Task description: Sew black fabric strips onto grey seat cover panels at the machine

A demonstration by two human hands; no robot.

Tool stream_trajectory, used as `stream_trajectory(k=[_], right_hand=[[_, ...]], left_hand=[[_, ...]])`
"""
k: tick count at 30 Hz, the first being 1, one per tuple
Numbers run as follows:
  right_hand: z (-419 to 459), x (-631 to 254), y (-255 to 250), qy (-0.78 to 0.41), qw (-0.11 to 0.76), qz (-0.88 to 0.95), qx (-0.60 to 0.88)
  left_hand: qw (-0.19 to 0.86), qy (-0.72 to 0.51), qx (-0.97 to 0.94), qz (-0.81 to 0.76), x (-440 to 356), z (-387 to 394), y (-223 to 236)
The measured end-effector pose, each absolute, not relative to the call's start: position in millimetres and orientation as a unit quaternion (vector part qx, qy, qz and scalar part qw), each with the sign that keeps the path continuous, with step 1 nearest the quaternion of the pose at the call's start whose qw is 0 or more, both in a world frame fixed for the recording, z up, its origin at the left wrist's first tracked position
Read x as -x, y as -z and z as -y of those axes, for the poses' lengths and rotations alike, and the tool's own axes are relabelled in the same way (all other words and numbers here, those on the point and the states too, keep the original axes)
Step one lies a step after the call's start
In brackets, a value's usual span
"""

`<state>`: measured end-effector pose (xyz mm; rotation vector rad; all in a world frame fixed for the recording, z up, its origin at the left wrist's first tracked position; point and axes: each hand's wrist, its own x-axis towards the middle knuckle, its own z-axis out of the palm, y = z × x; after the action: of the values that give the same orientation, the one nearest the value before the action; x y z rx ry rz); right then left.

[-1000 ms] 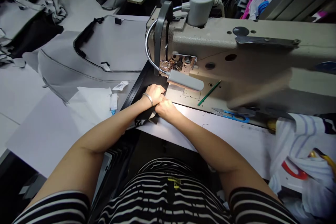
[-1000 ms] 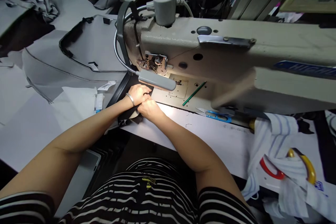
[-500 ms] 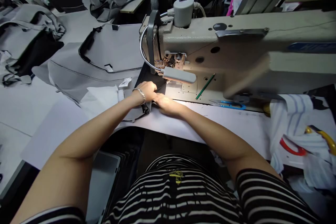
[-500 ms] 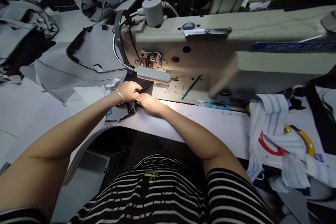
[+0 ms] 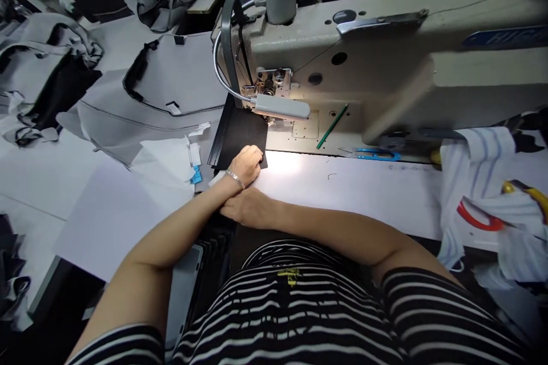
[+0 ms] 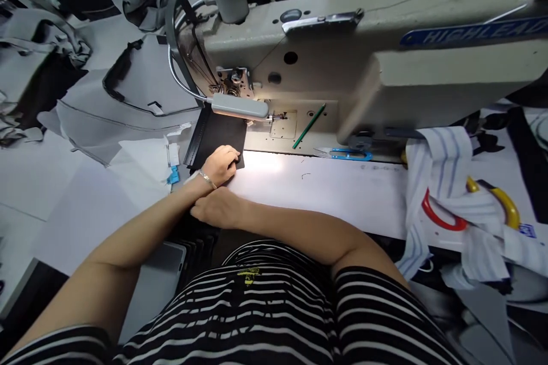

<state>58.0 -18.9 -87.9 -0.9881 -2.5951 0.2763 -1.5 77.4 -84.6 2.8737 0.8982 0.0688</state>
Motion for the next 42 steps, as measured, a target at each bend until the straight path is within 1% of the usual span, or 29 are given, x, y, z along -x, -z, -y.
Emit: stream_trajectory(k=[1, 3, 5, 6, 9, 12, 15, 17, 21, 23, 27, 29, 32, 35, 37, 39, 42], right_hand=[[20.7, -71.0, 84.4, -0.089, 0.165, 0.908, 0.375], [17.4, -99.3, 81.5, -0.05, 0.158, 0.865, 0.473], [7.4, -123.0, 84.3, -0.005, 0.143, 0.821, 0.553], [1.5, -131.1, 87.3, 0.012, 0.132, 0.811, 0.57], [-14.1, -138.5, 96.7, 0.05, 0.115, 0.831, 0.543], [-20.8, -127.0, 100.7, 0.067, 0.119, 0.863, 0.487], [-18.4, -107.8, 100.0, 0.042, 0.091, 0.891, 0.442], [-13.9, -95.8, 99.6, 0.032, 0.071, 0.902, 0.426], [-5.6, -82.1, 101.1, 0.033, 0.054, 0.894, 0.444], [-3.5, -81.0, 102.0, 0.033, 0.051, 0.894, 0.444], [-2.0, -84.1, 101.8, 0.041, 0.067, 0.889, 0.451], [-2.2, -85.2, 101.5, 0.047, 0.086, 0.879, 0.466], [-3.1, -85.5, 101.9, 0.046, 0.108, 0.869, 0.48], [-3.5, -85.1, 102.7, 0.03, 0.127, 0.858, 0.496], [-2.8, -84.1, 103.2, 0.014, 0.144, 0.84, 0.523], [-1.4, -81.9, 103.7, 0.004, 0.155, 0.814, 0.56], [0.0, -77.2, 104.7, 0.024, 0.166, 0.768, 0.618]], left_hand=[[0.077, -0.058, -0.95, -0.298, 8.6, -75.3, 88.9], [0.113, -0.109, -0.939, -0.306, 20.6, -75.0, 91.3], [0.149, -0.146, -0.916, -0.342, 28.1, -77.5, 89.4], [0.162, -0.162, -0.9, -0.371, 30.0, -78.8, 88.3], [0.168, -0.2, -0.847, -0.462, 30.2, -79.2, 88.1], [0.133, -0.237, -0.831, -0.485, 25.7, -71.8, 90.0], [0.11, -0.258, -0.856, -0.434, 22.1, -63.3, 89.9], [0.11, -0.24, -0.884, -0.387, 23.0, -61.8, 89.9], [0.121, -0.2, -0.925, -0.299, 32.3, -67.5, 95.8], [0.12, -0.2, -0.933, -0.275, 36.6, -70.0, 100.3], [0.127, -0.247, -0.923, -0.267, 38.5, -70.1, 104.5], [0.133, -0.283, -0.894, -0.321, 37.4, -70.2, 103.8], [0.106, -0.324, -0.844, -0.415, 36.4, -71.8, 102.9], [0.086, -0.326, -0.851, -0.403, 37.2, -72.6, 104.5], [0.082, -0.334, -0.852, -0.396, 38.6, -72.7, 106.2], [0.078, -0.358, -0.825, -0.43, 39.8, -74.8, 106.4], [0.086, -0.388, -0.787, -0.472, 37.3, -84.8, 100.5]])
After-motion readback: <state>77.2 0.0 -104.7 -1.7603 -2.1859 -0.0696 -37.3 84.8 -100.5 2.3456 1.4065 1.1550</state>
